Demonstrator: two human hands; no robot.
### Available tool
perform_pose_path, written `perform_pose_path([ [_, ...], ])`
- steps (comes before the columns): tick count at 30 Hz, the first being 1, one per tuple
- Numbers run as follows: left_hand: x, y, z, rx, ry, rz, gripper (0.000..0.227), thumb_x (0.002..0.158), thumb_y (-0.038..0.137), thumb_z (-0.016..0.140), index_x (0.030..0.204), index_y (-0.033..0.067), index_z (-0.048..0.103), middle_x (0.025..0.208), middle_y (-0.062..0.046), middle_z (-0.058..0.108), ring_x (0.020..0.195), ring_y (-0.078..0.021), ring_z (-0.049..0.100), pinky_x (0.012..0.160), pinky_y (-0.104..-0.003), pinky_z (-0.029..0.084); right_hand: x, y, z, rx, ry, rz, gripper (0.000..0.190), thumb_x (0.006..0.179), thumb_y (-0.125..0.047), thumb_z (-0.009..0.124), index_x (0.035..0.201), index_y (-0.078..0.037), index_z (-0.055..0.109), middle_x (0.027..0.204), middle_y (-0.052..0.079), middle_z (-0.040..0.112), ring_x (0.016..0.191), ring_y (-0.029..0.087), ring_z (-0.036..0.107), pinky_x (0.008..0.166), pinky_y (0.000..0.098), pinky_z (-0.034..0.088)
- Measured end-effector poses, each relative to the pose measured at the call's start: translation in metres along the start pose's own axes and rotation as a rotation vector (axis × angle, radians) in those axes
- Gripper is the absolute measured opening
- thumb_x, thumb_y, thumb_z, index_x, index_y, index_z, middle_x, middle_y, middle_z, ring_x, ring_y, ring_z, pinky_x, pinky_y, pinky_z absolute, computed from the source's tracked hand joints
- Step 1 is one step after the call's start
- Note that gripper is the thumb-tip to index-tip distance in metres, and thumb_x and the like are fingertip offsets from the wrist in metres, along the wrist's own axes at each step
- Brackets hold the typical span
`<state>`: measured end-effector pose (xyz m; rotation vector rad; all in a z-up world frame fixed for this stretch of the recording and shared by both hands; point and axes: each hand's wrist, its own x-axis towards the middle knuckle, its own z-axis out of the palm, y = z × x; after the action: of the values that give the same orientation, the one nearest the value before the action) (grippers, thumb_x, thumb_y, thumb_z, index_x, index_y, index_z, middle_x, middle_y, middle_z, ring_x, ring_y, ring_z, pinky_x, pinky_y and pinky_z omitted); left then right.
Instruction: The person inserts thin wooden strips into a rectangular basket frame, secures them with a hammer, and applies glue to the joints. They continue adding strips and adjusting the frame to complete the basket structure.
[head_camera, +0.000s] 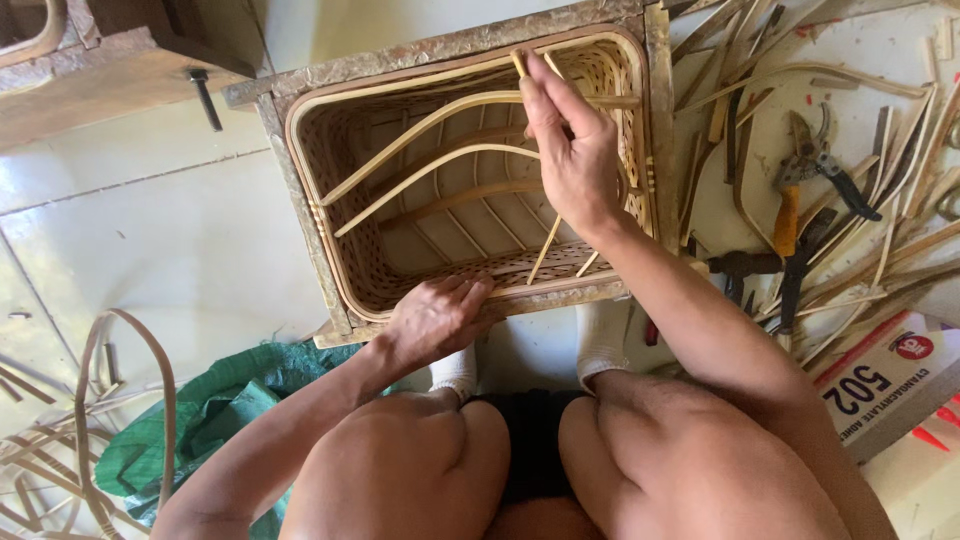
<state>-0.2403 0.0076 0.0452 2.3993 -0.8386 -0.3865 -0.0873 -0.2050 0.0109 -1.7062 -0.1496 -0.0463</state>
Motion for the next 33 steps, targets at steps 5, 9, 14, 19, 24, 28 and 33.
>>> perform_pose_path([
  [5,0.004,0.001,-0.008,0.138,-0.005,0.036,0.060,0.084,0.044,0.071,0.122,-0.0002,0.059,0.079,-0.017,0.069,0.076,-0.0277,0.070,0.074,-0.043,0.059,0.004,-0.004,-0.001,-0.031,-0.023,0.020,0.032,0.114,-0.023,0.055,0.141,-0.009,0.064,0.071,-0.001,0.059,0.056,0.006,0.050,0.046,0.0231,0.041],
  [9,0.048,-0.037,-0.049,0.643,-0.551,-0.062,0.020,0.093,0.004,0.064,0.100,0.0190,0.073,0.082,-0.002,0.065,0.072,-0.0110,0.058,0.062,-0.030,0.045,0.007,-0.013,0.003,-0.149,-0.076,-0.075,0.032,0.116,-0.020,0.056,0.143,-0.004,0.062,0.081,0.002,0.066,0.062,0.006,0.053,0.050,0.0245,0.044],
  [14,0.152,-0.122,-0.101,0.814,0.694,0.157,0.088,0.085,0.081,0.043,0.133,0.0067,0.051,0.111,-0.011,0.073,0.099,-0.0259,0.071,0.081,-0.039,0.061,0.016,-0.024,0.007,-0.315,-0.152,0.095,0.034,0.111,-0.018,0.055,0.136,0.000,0.065,0.071,0.003,0.066,0.045,0.008,0.045,0.035,0.0251,0.036],
  [19,0.170,-0.144,-0.093,0.435,-0.075,-0.376,0.098,0.088,0.092,0.035,0.118,0.0020,0.060,0.088,-0.014,0.070,0.065,-0.0212,0.065,0.051,-0.035,0.055,0.014,-0.016,0.006,-0.313,-0.180,0.056,0.036,0.113,-0.022,0.053,0.138,0.000,0.065,0.065,0.001,0.064,0.046,0.007,0.045,0.038,0.0267,0.033],
  [24,0.171,-0.152,-0.084,0.523,-0.012,-0.346,0.098,0.088,0.093,0.038,0.114,0.0015,0.060,0.082,-0.013,0.068,0.059,-0.0180,0.062,0.048,-0.033,0.054,0.019,-0.014,0.007,-0.316,-0.210,0.115,0.037,0.112,-0.023,0.052,0.137,0.001,0.064,0.059,-0.001,0.060,0.041,0.005,0.042,0.034,0.0246,0.030],
  [28,0.167,-0.159,-0.083,0.553,-0.021,-0.333,0.091,0.092,0.091,0.040,0.110,0.0041,0.060,0.080,-0.010,0.067,0.059,-0.0165,0.057,0.047,-0.032,0.050,0.019,-0.017,0.018,-0.268,-0.193,0.164,0.035,0.109,-0.022,0.053,0.134,-0.001,0.066,0.058,0.000,0.059,0.037,0.006,0.039,0.030,0.0224,0.030],
  [33,0.172,-0.155,-0.084,0.548,-0.059,-0.361,0.083,0.093,0.086,0.042,0.105,0.0057,0.061,0.079,-0.009,0.066,0.056,-0.0149,0.053,0.043,-0.031,0.046,0.019,-0.008,0.013,-0.244,-0.159,0.135,0.034,0.108,-0.021,0.054,0.133,0.000,0.065,0.057,0.001,0.059,0.035,0.005,0.037,0.030,0.0226,0.030],
])
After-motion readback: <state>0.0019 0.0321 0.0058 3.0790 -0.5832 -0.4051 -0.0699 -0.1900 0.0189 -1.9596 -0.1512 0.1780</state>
